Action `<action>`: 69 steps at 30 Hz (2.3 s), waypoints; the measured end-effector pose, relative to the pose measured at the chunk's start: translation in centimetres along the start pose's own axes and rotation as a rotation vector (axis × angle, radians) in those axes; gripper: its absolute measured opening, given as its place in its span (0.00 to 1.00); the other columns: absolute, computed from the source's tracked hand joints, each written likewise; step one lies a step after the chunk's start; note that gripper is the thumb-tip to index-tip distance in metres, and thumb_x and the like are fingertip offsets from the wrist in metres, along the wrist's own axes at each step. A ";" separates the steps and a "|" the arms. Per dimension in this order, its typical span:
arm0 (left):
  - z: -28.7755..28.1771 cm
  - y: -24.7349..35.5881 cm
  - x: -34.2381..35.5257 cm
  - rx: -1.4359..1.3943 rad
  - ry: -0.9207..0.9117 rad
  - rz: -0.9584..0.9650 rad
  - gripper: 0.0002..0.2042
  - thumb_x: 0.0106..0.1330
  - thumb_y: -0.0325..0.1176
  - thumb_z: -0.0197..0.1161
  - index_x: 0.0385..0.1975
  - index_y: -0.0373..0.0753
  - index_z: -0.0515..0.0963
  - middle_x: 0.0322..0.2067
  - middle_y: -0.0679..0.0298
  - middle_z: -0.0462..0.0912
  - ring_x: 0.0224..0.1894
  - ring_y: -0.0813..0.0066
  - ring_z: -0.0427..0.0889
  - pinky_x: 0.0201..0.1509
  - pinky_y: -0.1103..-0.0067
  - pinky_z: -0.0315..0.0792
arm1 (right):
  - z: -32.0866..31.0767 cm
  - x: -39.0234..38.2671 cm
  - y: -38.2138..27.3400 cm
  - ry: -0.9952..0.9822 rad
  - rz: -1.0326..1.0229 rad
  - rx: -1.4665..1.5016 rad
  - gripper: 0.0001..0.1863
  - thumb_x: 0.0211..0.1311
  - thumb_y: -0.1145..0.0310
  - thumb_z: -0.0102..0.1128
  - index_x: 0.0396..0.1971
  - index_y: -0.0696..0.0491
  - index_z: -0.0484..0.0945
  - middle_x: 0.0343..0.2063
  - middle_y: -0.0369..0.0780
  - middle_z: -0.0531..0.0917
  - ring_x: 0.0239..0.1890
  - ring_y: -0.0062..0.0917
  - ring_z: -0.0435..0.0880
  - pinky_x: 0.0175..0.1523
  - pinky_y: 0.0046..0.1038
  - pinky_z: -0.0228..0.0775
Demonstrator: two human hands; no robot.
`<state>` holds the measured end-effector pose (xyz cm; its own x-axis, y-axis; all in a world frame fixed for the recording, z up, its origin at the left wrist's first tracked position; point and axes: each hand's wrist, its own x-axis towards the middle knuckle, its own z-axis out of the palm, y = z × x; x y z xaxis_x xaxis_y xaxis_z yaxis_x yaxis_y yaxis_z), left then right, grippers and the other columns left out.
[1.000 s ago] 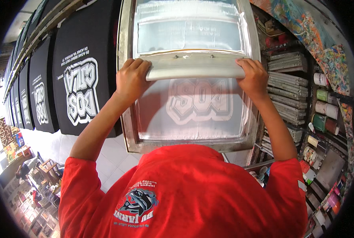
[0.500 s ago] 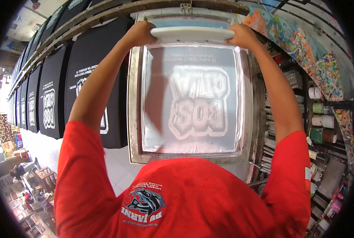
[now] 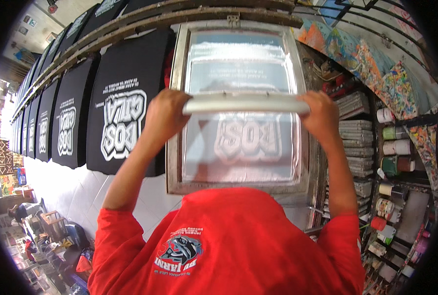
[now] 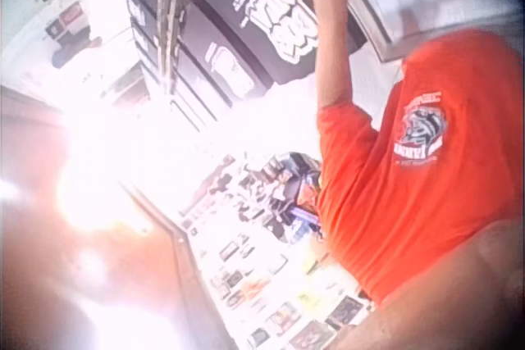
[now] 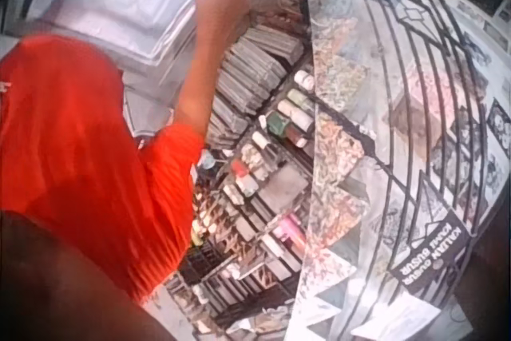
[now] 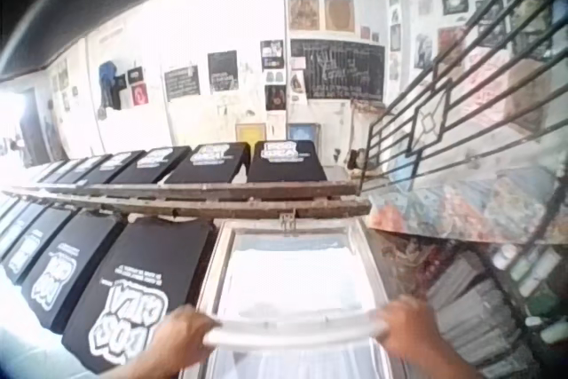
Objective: The person performs screen printing on black t-shirts by using a squeegee to spread white ink through a mesh screen onto multiple shirts arranged in a row.
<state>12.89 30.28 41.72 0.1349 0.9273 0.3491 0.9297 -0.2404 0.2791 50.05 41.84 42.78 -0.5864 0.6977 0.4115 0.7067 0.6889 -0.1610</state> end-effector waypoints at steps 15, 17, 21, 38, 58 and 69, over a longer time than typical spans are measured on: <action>4.8 9.2 -20.7 -0.091 -0.058 -0.072 0.17 0.44 0.28 0.69 0.37 0.38 0.80 0.39 0.62 0.82 0.44 0.60 0.80 0.49 0.70 0.76 | 3.1 -23.0 -9.0 -0.008 0.115 0.051 0.22 0.35 0.81 0.62 0.38 0.53 0.82 0.38 0.37 0.84 0.42 0.35 0.81 0.46 0.36 0.74; 4.8 9.4 -21.1 -0.093 -0.060 -0.064 0.17 0.44 0.30 0.70 0.38 0.38 0.80 0.40 0.63 0.82 0.45 0.60 0.79 0.49 0.69 0.76 | 3.1 -23.4 -9.3 -0.020 0.113 0.074 0.23 0.35 0.79 0.65 0.39 0.53 0.81 0.39 0.38 0.83 0.42 0.36 0.81 0.47 0.36 0.74; 4.3 9.7 -21.2 -0.109 -0.114 -0.050 0.21 0.44 0.36 0.73 0.40 0.39 0.79 0.42 0.62 0.81 0.46 0.61 0.78 0.49 0.68 0.76 | 2.4 -23.4 -9.7 -0.079 0.118 0.114 0.24 0.39 0.67 0.73 0.42 0.53 0.81 0.43 0.39 0.82 0.45 0.37 0.80 0.49 0.37 0.73; 8.4 1.9 -23.2 -0.902 0.040 -1.214 0.22 0.73 0.48 0.50 0.46 0.31 0.74 0.37 0.60 0.80 0.38 0.73 0.78 0.45 0.76 0.71 | 5.5 -24.8 -1.8 -0.105 1.179 0.699 0.32 0.71 0.46 0.45 0.54 0.62 0.74 0.53 0.51 0.77 0.58 0.39 0.73 0.64 0.32 0.59; 7.8 1.9 -23.0 -0.788 0.041 -1.172 0.20 0.72 0.43 0.53 0.49 0.30 0.76 0.36 0.61 0.82 0.35 0.77 0.78 0.40 0.80 0.72 | 5.8 -24.2 -1.7 0.060 1.117 0.589 0.35 0.73 0.44 0.39 0.38 0.67 0.77 0.30 0.48 0.79 0.35 0.30 0.75 0.45 0.33 0.66; 9.3 1.4 -23.4 -0.797 0.053 -1.184 0.18 0.72 0.43 0.54 0.46 0.31 0.76 0.34 0.64 0.81 0.34 0.79 0.77 0.40 0.80 0.71 | 7.1 -24.7 -1.5 0.020 1.088 0.486 0.34 0.73 0.45 0.41 0.37 0.67 0.77 0.29 0.50 0.80 0.34 0.33 0.77 0.44 0.36 0.66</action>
<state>14.26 10.94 25.60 -0.6009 0.6842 -0.4132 0.0434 0.5442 0.8379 60.70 24.95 26.47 0.2368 0.9617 -0.1383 0.6027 -0.2570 -0.7554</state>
